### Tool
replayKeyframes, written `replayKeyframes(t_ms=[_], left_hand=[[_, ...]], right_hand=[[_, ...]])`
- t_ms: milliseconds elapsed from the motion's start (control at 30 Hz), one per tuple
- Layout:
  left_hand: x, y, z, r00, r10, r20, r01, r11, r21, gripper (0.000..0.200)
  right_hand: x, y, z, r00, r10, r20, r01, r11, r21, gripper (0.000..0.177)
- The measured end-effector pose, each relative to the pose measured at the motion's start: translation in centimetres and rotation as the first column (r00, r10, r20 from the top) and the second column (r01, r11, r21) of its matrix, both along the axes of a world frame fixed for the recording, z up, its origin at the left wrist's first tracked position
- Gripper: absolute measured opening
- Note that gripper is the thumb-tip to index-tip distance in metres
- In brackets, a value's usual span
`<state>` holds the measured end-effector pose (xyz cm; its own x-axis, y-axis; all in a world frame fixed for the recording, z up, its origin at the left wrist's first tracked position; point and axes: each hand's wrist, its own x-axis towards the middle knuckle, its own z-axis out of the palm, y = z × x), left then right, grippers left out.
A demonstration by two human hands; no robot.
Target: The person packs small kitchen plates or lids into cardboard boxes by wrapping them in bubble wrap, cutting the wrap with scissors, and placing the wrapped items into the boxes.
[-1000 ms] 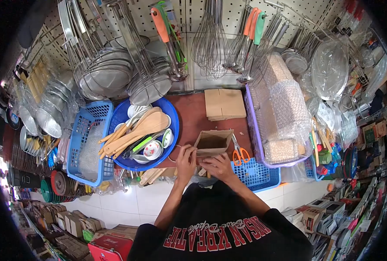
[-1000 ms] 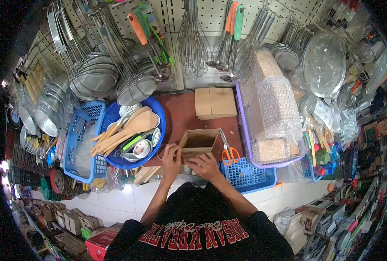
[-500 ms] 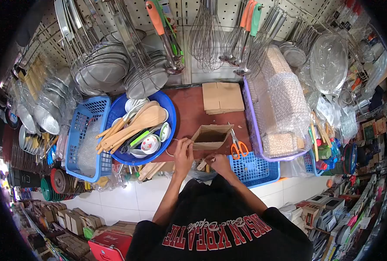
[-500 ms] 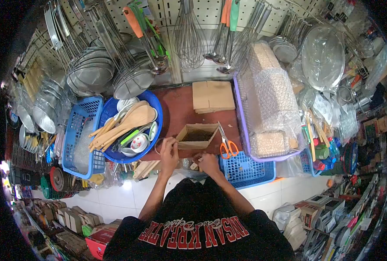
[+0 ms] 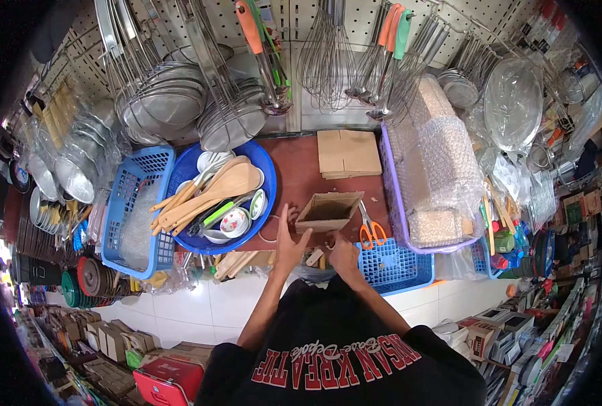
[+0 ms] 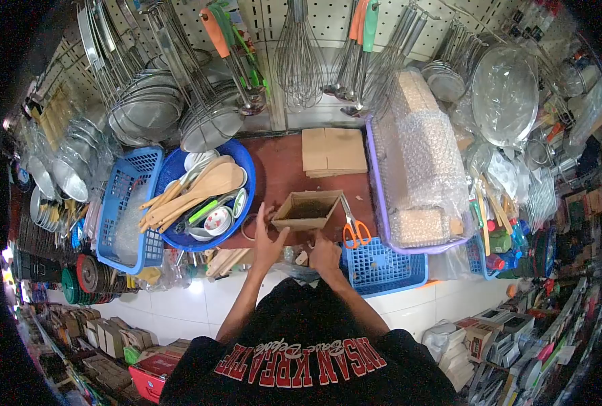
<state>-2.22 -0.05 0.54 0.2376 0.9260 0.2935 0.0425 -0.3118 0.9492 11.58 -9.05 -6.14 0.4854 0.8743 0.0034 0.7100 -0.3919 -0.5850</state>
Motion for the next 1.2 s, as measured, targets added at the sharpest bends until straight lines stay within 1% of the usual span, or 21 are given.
replayKeyframes(t_ms=[100,167,200,300,333,367,400,433,533,567,667,767,867,967,1067,1167,1200], left_hand=[[0.2,0.9,-3.3,0.995,-0.098,-0.01,0.096,0.99,-0.099,0.048],[-0.3,1.8,-5.1,0.985,-0.134,-0.107,0.1,0.956,-0.276,0.04],[-0.4,2.0,-5.2,0.976,-0.158,-0.152,0.093,0.927,-0.362,0.036],[0.1,2.3,-4.9,1.0,-0.008,0.023,0.015,0.939,-0.344,0.029],[0.2,2.3,-4.6,0.996,0.042,0.082,-0.012,0.94,-0.342,0.028],[0.2,2.4,-4.2,0.993,0.056,0.105,-0.005,0.902,-0.431,0.029],[0.2,2.4,-4.3,0.988,0.066,0.139,0.008,0.881,-0.473,0.03],[0.1,2.4,-4.3,0.982,0.077,0.173,0.023,0.857,-0.514,0.03],[0.4,2.0,-4.5,0.97,0.093,0.225,0.059,0.807,-0.588,0.031],[0.5,1.9,-4.6,0.968,0.096,0.234,0.068,0.794,-0.604,0.031],[0.8,1.6,-5.0,0.945,0.118,0.306,0.124,0.736,-0.665,0.03],[0.8,1.6,-5.1,0.95,0.092,0.297,0.163,0.668,-0.726,0.029],[0.7,1.4,-5.1,0.933,0.065,0.354,0.232,0.645,-0.729,0.029],[0.4,1.3,-4.9,0.916,0.051,0.397,0.3,0.57,-0.765,0.032],[0.2,1.4,-5.7,0.91,0.043,0.412,0.342,0.485,-0.805,0.035],[0.3,1.4,-5.7,0.892,0.033,0.45,0.395,0.426,-0.814,0.04],[0.3,1.3,-5.6,0.884,0.037,0.466,0.412,0.409,-0.814,0.041]], right_hand=[[0.6,0.2,0.8,0.997,0.071,-0.041,-0.069,0.996,0.056,0.03],[1.0,-0.1,1.7,0.991,0.039,-0.128,-0.034,0.999,0.038,0.029],[1.3,-0.3,1.9,0.985,0.022,-0.17,-0.017,0.999,0.028,0.029],[2.1,-1.4,1.4,0.961,-0.054,-0.273,0.127,0.957,0.259,0.023],[2.5,-1.7,1.6,0.943,-0.061,-0.327,0.168,0.935,0.311,0.021],[2.8,-2.0,1.8,0.923,-0.065,-0.38,0.211,0.909,0.359,0.019],[3.2,-2.4,2.0,0.9,-0.066,-0.432,0.257,0.879,0.402,0.016],[3.8,-2.7,1.9,0.924,-0.079,-0.374,0.235,0.889,0.392,0.014],[4.5,-3.1,2.7,0.868,-0.08,-0.49,0.306,0.863,0.401,0.015],[4.8,-3.2,2.5,0.892,-0.044,-0.45,0.257,0.868,0.425,0.02],[5.3,-2.5,0.4,0.798,-0.023,-0.602,0.423,0.733,0.532,0.029],[5.4,-3.1,4.0,0.62,-0.012,-0.784,0.491,0.786,0.376,0.035],[5.5,-3.4,4.4,0.566,0.027,-0.824,0.505,0.779,0.372,0.036],[5.6,-3.5,4.9,0.534,0.053,-0.844,0.517,0.77,0.375,0.037],[5.5,-3.6,5.3,0.541,0.08,-0.837,0.51,0.76,0.402,0.038],[5.3,-3.5,5.9,0.611,0.109,-0.784,0.446,0.771,0.455,0.043],[5.3,-3.5,6.1,0.609,0.119,-0.784,0.44,0.772,0.459,0.045]])
